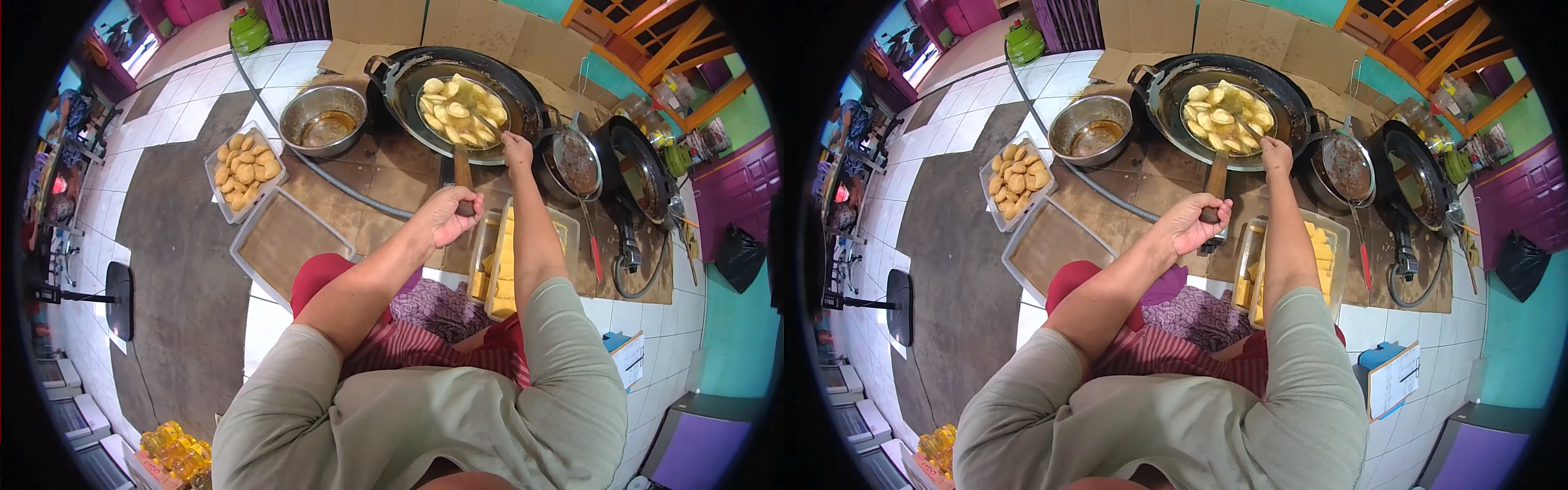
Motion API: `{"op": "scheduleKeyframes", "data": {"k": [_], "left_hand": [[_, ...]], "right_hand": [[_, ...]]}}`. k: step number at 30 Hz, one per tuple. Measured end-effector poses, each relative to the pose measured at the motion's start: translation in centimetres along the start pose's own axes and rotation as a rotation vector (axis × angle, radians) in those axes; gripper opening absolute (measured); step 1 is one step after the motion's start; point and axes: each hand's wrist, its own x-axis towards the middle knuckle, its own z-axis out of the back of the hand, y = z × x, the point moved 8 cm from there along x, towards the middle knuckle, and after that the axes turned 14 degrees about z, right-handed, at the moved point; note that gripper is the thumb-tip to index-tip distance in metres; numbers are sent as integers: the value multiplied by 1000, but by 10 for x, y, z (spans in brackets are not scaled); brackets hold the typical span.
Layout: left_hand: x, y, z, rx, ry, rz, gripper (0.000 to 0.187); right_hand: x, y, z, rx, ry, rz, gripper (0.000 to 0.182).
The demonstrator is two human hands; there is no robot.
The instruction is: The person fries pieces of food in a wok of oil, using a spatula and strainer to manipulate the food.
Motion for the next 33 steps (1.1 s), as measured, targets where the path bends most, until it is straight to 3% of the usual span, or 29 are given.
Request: {"op": "scheduleKeyframes", "data": {"k": [3,7,13,19,23,29,33], "left_hand": [[-1,1,1,-20,-28,-2,12],[-1,1,1,-54,-31,2,14],[2,0,4,-8,-4,-1,17],[7,2,6,20,7,-8,17],[6,3,6,17,-2,-15,17],[5,1,8,41,33,-4,18],[0,2,7,63,-12,-29,18]], "right_hand": [[-6,-1,-7,83,46,-106,30],[-26,74,2,-494,42,414,29],[-64,119,15,-621,28,526,27],[-66,130,2,-534,-10,695,27],[-61,136,-17,-606,84,686,27],[-69,131,14,-638,24,595,28],[-71,96,64,-342,-151,402,29]]}}
